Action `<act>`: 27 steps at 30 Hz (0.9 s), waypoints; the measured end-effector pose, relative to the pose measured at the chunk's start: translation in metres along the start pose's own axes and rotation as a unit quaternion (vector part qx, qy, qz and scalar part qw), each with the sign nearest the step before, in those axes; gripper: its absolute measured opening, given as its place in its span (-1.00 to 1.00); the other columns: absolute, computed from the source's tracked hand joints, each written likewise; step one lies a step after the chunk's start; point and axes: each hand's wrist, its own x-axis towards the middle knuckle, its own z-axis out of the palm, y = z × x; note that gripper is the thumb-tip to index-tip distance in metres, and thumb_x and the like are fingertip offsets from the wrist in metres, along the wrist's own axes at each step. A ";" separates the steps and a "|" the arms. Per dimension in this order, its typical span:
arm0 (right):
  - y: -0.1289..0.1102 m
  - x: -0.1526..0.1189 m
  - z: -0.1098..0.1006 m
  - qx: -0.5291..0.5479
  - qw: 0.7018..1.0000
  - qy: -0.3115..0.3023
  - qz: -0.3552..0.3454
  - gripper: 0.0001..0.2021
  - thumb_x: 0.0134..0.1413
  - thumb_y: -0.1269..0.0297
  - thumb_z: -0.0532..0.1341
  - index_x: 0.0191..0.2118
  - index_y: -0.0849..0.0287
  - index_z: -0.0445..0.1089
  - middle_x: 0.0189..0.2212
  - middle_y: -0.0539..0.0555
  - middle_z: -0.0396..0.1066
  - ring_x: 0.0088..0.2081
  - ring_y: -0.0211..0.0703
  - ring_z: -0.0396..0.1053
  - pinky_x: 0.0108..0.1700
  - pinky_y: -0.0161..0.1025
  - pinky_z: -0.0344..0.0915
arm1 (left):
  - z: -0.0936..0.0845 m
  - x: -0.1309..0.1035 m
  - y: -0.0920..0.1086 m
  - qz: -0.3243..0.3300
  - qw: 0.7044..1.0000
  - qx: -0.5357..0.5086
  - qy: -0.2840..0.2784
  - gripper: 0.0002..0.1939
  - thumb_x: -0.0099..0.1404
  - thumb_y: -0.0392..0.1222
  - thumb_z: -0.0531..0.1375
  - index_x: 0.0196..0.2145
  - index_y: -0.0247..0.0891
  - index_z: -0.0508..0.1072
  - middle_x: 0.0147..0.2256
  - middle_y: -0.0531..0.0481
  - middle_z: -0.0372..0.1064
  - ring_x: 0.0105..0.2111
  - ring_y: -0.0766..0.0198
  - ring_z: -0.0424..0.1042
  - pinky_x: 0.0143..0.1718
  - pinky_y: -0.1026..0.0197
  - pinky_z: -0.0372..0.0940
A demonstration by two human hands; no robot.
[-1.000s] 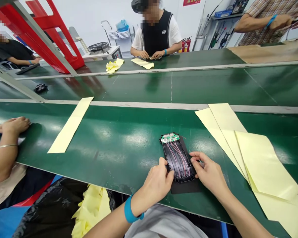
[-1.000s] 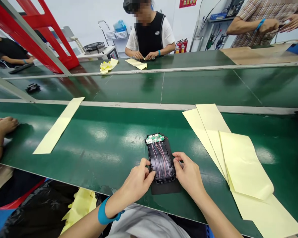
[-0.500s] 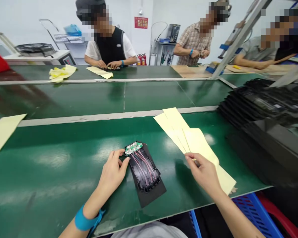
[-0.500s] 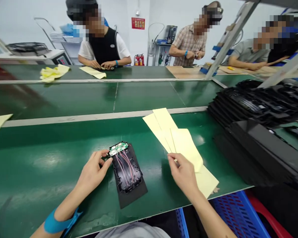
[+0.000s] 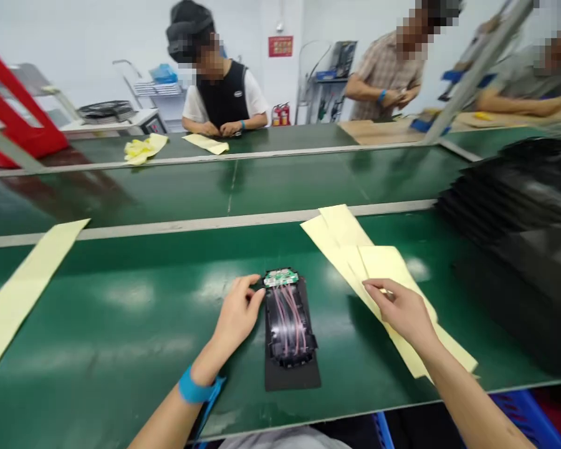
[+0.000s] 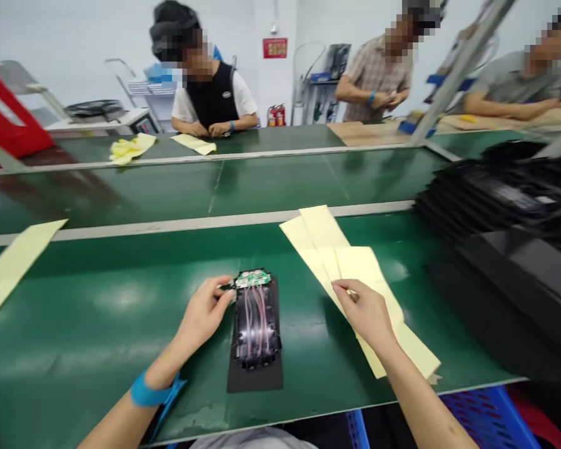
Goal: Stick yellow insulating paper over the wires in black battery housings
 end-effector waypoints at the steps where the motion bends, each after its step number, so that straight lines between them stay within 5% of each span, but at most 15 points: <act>1: 0.004 0.011 -0.006 -0.014 1.000 0.014 0.001 -0.65 -0.02 0.00 0.09 -0.28 0.11 0.48 -0.44 0.04 0.44 -0.55 -0.23 0.31 -0.49 -0.26 0.25 | -0.002 -0.004 -0.002 -0.005 1.000 -0.004 0.004 -0.71 0.28 -0.10 0.00 -0.13 -0.30 0.32 -0.26 -0.09 0.34 -0.42 0.27 0.37 -0.31 0.16 0.30; 7: 0.042 0.085 -0.052 -0.069 0.997 0.026 0.005 -0.49 -0.22 0.14 0.23 -0.04 0.14 0.39 0.06 0.17 0.24 -0.33 -0.16 0.34 -0.29 -0.19 0.28 | -0.012 -0.027 0.000 -0.046 0.998 -0.045 -0.002 -0.67 0.28 0.05 0.02 -0.14 -0.22 0.31 -0.37 0.02 0.30 -0.51 0.30 0.29 -0.45 0.22 0.24; 12: 0.050 0.121 -0.061 -0.057 0.996 -0.074 -0.012 -0.70 -0.43 0.19 0.34 -0.42 0.17 0.43 -0.32 0.07 0.37 -0.36 -0.18 0.29 -0.42 -0.31 0.20 | -0.016 -0.043 0.028 -0.046 0.993 -0.104 0.016 -0.74 0.28 0.01 0.07 -0.16 -0.17 0.32 -0.32 0.02 0.29 -0.40 0.29 0.33 -0.41 0.26 0.25; 14: 0.045 0.121 -0.069 -0.042 0.993 -0.113 -0.008 -0.75 -0.41 0.16 0.34 -0.56 0.18 0.34 -0.55 -0.03 0.28 -0.52 -0.29 0.19 -0.53 -0.35 0.08 | -0.014 -0.047 0.039 -0.022 0.990 -0.139 0.000 -0.80 0.29 -0.05 0.07 -0.18 -0.16 0.33 -0.30 0.02 0.28 -0.39 0.32 0.31 -0.39 0.28 0.25; 17: 0.031 0.109 -0.094 -0.005 0.989 -0.148 0.002 -0.68 -0.25 0.00 0.26 -0.47 0.18 0.34 -0.69 -0.13 0.09 -0.66 -0.40 -0.03 -0.62 -0.36 -0.12 | -0.009 -0.052 0.054 0.005 0.983 -0.179 -0.028 -0.85 0.31 -0.11 0.06 -0.22 -0.16 0.35 -0.28 0.02 0.27 -0.39 0.34 0.31 -0.38 0.29 0.24; 20: 0.014 0.090 -0.131 0.101 0.988 -0.116 0.004 -0.61 -0.19 -0.03 0.25 -0.31 0.18 0.37 -0.65 -0.12 0.12 -0.65 -0.43 -0.06 -0.59 -0.34 -0.18 | -0.003 -0.050 0.066 0.002 0.976 -0.216 -0.041 -0.84 0.30 -0.09 0.07 -0.25 -0.17 0.38 -0.31 0.01 0.29 -0.39 0.33 0.31 -0.37 0.29 0.24; 23: -0.004 0.070 -0.159 0.228 0.972 -0.065 -0.007 -0.64 -0.30 -0.07 0.27 -0.48 0.15 0.32 -0.60 -0.07 0.18 -0.63 -0.43 0.02 -0.55 -0.29 -0.10 | 0.001 -0.039 0.079 -0.033 0.959 -0.279 -0.048 -0.77 0.29 -0.01 0.07 -0.26 -0.19 0.39 -0.34 -0.01 0.32 -0.35 0.28 0.34 -0.33 0.26 0.26; 27: -0.028 0.043 -0.145 0.320 0.942 -0.100 -0.032 -0.45 -0.43 -0.37 0.06 -0.73 0.09 0.04 -0.62 0.00 0.19 -0.59 -0.30 0.16 -0.54 -0.23 0.07 | 0.003 -0.022 0.105 -0.025 0.930 -0.358 -0.085 -0.67 0.28 0.06 0.06 -0.15 -0.19 0.38 -0.10 -0.09 0.34 -0.03 0.14 0.29 -0.02 0.14 0.21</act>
